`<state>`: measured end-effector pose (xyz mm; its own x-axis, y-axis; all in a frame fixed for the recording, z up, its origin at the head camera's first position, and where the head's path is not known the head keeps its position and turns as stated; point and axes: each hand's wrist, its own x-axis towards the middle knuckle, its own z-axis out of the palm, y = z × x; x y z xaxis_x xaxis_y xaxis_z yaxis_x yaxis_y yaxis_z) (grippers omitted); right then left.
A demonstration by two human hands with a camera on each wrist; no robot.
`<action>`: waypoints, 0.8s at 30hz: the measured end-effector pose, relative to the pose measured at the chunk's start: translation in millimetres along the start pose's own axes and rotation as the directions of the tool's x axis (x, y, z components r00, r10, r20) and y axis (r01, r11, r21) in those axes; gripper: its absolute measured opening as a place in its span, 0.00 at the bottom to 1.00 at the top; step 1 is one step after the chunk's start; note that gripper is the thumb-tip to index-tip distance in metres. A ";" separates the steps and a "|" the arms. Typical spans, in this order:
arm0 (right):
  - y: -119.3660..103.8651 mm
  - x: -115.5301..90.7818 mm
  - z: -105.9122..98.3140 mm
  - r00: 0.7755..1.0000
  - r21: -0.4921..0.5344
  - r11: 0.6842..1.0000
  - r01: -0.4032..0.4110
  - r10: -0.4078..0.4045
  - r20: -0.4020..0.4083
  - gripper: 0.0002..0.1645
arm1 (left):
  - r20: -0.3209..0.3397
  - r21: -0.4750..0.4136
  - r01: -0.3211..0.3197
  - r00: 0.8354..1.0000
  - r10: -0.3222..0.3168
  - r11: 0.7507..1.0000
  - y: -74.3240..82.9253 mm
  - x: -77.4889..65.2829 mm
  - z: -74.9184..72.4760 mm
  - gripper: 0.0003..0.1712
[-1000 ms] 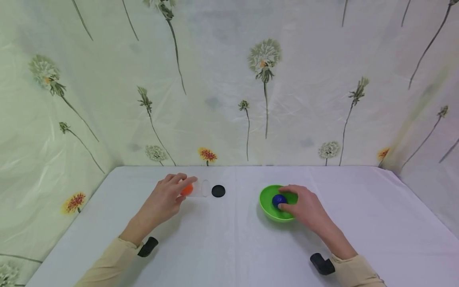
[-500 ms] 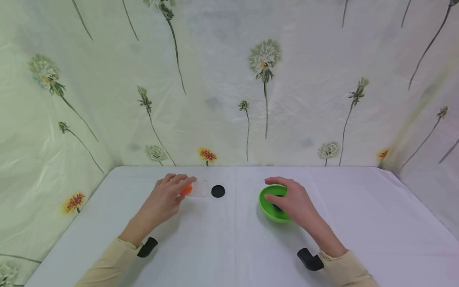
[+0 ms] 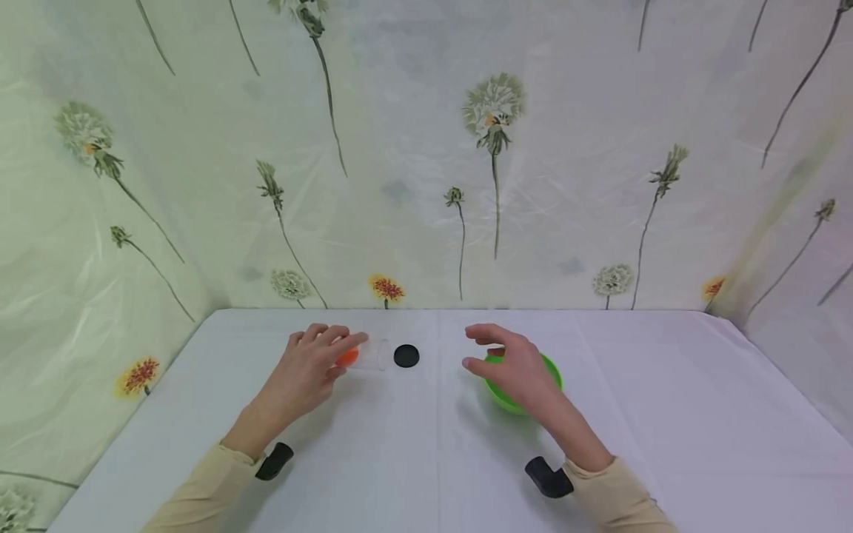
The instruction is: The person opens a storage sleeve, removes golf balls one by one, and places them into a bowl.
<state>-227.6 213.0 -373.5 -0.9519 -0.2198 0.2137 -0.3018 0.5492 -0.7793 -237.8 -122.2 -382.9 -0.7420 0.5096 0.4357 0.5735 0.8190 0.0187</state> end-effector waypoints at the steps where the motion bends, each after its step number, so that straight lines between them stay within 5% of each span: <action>1: -0.9 0.7 2.4 1.000 0.006 1.000 0.010 -0.010 0.003 0.27 | -0.002 0.005 -0.002 1.000 0.002 1.000 -0.1 -0.1 -0.1 0.34; 8: -10.2 4.9 17.4 0.998 0.081 0.995 0.063 -0.065 0.021 0.27 | -0.021 0.045 -0.016 1.000 0.017 0.999 0.0 0.0 -1.0 0.34; 24: -22.2 15.2 43.7 0.995 0.184 0.983 -0.025 0.007 0.101 0.31 | -0.037 0.088 -0.025 0.999 0.028 0.996 0.2 0.0 -1.9 0.35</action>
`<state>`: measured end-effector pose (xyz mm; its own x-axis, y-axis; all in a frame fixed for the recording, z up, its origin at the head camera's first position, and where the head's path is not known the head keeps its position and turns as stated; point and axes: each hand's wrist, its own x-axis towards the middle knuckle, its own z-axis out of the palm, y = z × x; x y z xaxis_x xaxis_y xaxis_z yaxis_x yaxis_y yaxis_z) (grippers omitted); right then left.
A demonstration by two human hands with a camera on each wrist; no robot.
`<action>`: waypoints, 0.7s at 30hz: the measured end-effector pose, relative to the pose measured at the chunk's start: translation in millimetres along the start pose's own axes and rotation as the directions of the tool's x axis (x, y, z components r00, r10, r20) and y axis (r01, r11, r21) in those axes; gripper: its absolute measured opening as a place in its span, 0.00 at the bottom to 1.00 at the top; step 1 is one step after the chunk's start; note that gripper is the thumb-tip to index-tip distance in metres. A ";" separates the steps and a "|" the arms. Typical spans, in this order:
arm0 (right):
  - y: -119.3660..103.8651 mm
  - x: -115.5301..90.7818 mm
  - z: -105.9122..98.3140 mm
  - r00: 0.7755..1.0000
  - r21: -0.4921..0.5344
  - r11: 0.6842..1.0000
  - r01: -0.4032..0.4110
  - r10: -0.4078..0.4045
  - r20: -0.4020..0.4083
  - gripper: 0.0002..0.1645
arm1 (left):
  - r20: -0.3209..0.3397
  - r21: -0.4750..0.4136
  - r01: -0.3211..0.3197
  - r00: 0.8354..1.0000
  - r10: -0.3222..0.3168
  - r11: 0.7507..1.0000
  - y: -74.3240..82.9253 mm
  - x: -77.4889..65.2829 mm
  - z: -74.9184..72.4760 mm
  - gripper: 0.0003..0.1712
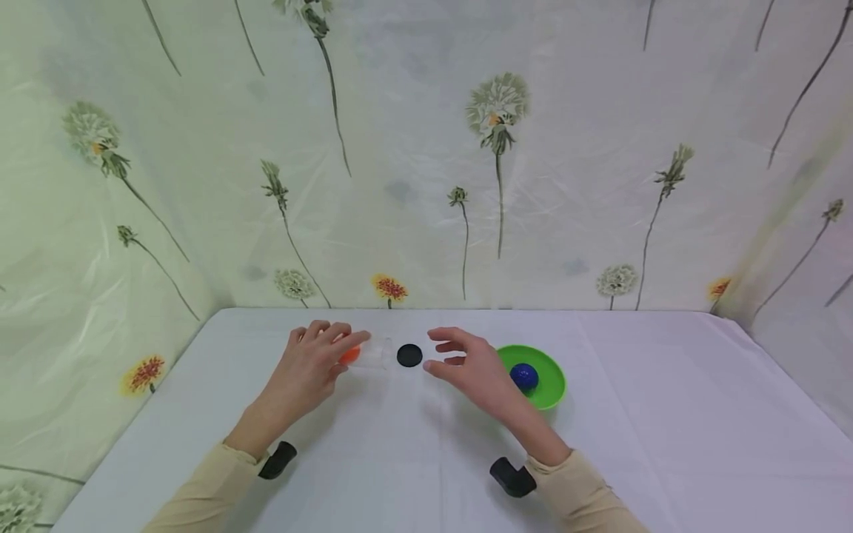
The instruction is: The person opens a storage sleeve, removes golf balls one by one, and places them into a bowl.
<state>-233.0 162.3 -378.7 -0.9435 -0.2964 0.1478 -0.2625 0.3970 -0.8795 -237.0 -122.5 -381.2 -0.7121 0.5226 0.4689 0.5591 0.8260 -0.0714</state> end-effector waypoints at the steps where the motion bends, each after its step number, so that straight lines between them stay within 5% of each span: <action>1: 0.2 1.1 1.5 1.000 0.001 1.000 0.002 -0.002 0.002 0.31 | 0.003 0.001 0.001 1.000 -0.001 1.000 0.3 0.2 -0.4 0.35; 21: 0.5 17.7 27.6 0.997 0.134 0.989 -0.054 0.045 0.068 0.28 | -0.004 0.009 -0.012 1.000 0.012 1.000 4.7 3.9 -2.3 0.34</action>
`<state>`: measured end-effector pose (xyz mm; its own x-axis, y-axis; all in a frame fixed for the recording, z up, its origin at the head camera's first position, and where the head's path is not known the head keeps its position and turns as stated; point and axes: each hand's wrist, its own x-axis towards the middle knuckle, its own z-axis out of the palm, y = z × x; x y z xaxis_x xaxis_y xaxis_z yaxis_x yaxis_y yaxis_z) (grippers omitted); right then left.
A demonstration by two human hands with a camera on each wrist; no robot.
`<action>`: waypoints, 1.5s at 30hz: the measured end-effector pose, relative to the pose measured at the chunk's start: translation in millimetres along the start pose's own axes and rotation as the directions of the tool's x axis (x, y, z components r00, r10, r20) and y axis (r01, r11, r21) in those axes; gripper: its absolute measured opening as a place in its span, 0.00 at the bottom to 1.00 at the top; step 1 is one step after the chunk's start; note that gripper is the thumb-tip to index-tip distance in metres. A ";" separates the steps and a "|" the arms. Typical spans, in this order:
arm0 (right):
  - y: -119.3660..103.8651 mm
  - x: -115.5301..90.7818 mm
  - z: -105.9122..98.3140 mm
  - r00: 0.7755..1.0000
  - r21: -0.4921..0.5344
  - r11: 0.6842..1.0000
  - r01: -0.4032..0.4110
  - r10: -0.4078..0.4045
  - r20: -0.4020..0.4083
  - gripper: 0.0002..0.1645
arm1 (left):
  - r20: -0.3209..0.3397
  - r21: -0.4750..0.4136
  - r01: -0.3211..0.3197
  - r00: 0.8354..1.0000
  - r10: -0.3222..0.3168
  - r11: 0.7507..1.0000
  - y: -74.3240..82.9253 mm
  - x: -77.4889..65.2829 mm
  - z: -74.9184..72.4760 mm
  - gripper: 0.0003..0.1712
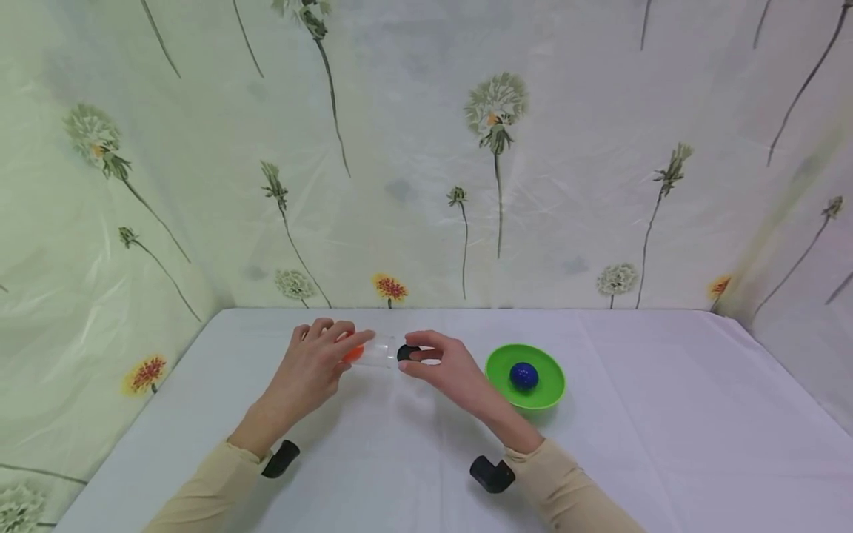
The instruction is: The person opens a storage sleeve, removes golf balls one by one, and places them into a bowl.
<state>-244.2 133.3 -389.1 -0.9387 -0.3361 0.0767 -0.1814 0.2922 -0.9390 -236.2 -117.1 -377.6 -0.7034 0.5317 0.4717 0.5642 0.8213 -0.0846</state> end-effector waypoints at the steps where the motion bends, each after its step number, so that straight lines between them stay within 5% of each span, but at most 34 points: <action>1: -0.4 0.4 1.4 1.000 0.005 1.000 -0.005 0.005 -0.002 0.29 | -0.002 0.000 -0.003 1.000 0.003 1.000 0.3 0.2 0.0 0.34; 26: 0.6 -0.3 18.8 0.999 0.171 0.984 -0.046 0.041 0.033 0.28 | -0.050 0.018 -0.058 0.997 0.059 0.998 1.4 -0.5 3.2 0.34; 45: -7.1 -7.7 18.6 0.995 0.091 0.994 -0.064 0.070 -0.064 0.27 | 0.019 -0.014 -0.003 1.000 0.003 1.000 5.3 -3.0 7.2 0.36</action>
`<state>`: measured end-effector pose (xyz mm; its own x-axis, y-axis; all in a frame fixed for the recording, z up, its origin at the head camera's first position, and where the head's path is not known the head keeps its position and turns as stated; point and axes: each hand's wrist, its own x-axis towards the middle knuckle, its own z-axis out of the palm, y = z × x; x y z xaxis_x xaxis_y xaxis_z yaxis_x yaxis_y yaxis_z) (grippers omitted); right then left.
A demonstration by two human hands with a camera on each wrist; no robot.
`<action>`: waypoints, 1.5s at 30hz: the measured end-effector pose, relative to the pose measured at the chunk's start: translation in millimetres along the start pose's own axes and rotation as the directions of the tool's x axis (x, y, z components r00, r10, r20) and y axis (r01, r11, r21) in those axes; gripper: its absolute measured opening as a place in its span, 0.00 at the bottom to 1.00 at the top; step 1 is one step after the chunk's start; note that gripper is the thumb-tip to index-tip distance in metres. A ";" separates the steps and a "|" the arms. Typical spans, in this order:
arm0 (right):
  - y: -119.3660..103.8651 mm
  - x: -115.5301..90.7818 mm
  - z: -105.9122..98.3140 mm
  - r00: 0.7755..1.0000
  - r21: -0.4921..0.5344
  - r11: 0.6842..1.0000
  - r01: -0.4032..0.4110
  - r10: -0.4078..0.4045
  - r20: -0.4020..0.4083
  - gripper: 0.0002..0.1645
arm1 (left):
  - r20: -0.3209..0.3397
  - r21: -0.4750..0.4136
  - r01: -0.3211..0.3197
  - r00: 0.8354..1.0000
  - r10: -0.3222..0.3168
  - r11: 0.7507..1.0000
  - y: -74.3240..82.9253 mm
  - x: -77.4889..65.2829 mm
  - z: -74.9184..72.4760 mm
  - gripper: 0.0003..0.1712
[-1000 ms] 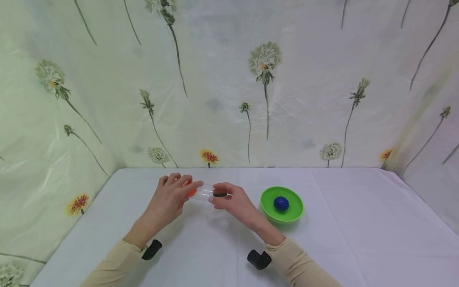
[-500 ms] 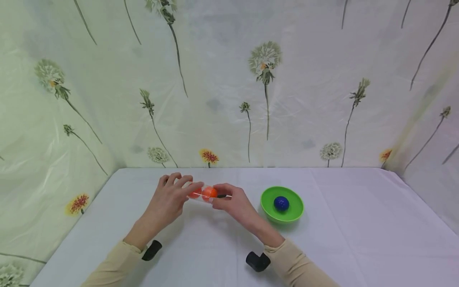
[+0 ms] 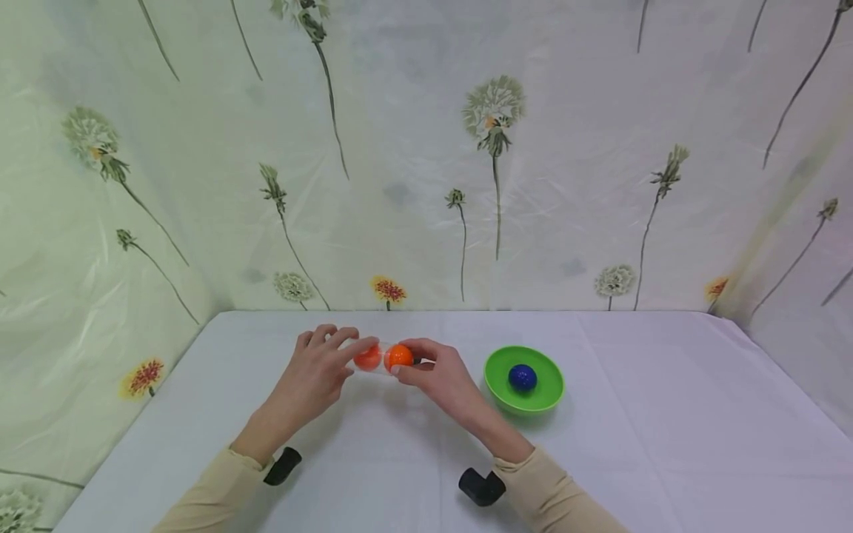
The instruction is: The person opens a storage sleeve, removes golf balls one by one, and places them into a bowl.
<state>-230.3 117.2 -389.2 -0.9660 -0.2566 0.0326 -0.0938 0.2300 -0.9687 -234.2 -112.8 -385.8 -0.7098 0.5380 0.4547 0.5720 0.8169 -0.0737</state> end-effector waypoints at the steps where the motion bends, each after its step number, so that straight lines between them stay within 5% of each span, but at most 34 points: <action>1: -0.6 -0.6 -0.2 1.000 0.002 1.000 -0.001 0.001 0.000 0.27 | 0.003 -0.002 0.003 1.000 -0.003 1.000 0.0 0.0 -0.1 0.36; 14: 1.4 -4.1 -10.8 0.999 -0.020 1.000 0.018 -0.019 -0.042 0.26 | 0.035 0.015 0.024 0.999 -0.025 1.000 -2.0 -3.5 -1.8 0.38; 30: -0.8 -22.8 -50.6 0.997 -0.104 0.991 0.078 -0.079 -0.007 0.28 | 0.017 -0.009 0.017 1.000 -0.017 1.000 -5.6 -5.6 -2.1 0.38; 45: 4.3 -37.7 -79.0 0.992 -0.135 0.986 0.099 -0.109 -0.068 0.31 | 0.025 0.004 0.011 1.000 -0.011 1.000 -5.3 -4.7 -3.5 0.37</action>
<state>-213.3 202.0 -375.1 -0.9642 -0.2153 0.1548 -0.2207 0.3280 -0.9185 -232.4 -120.4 -384.5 -0.7261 0.5343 0.4328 0.5629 0.8234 -0.0721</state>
